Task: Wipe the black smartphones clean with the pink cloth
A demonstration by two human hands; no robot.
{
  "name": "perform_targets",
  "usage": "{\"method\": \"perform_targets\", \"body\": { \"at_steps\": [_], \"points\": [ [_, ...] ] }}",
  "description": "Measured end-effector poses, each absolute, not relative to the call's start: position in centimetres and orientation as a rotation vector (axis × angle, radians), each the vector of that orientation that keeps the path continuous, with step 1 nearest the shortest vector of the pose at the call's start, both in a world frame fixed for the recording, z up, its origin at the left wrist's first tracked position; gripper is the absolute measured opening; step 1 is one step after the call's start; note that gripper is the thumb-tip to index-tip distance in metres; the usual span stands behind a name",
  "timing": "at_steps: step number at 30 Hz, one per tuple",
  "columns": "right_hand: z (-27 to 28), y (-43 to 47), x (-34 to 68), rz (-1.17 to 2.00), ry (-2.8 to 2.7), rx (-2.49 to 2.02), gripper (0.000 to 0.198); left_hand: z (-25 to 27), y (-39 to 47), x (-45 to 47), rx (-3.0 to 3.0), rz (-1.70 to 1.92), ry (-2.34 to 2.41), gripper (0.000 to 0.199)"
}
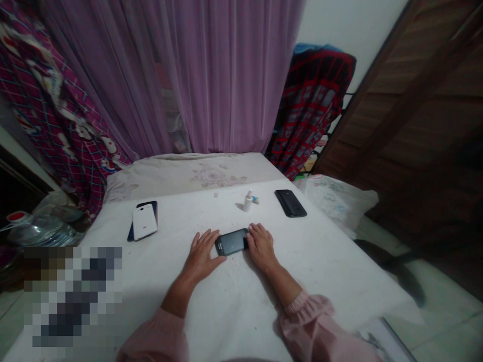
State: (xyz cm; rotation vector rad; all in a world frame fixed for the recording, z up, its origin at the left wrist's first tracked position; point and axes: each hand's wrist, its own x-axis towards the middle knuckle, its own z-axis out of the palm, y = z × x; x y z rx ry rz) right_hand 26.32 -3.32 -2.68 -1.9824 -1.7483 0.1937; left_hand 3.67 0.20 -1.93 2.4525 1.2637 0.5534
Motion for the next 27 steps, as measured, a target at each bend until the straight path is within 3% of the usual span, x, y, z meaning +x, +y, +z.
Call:
{"method": "perform_targets", "body": {
  "at_steps": [15,22,27],
  "points": [
    [0.9,-3.4,21.3,0.163,-1.963,-1.828,0.031,-1.6,-0.1,3.9,2.439,0.546,1.271,0.061],
    [-0.1,-3.0,23.6,0.138,-1.819,-1.69,0.043,-1.4,-0.3,4.0,2.429,0.56,1.298,0.061],
    [-0.2,-3.1,25.9,0.136,-1.842,-1.634,0.037,-1.2,-0.4,4.1,2.383,0.619,1.298,0.064]
  ]
}}
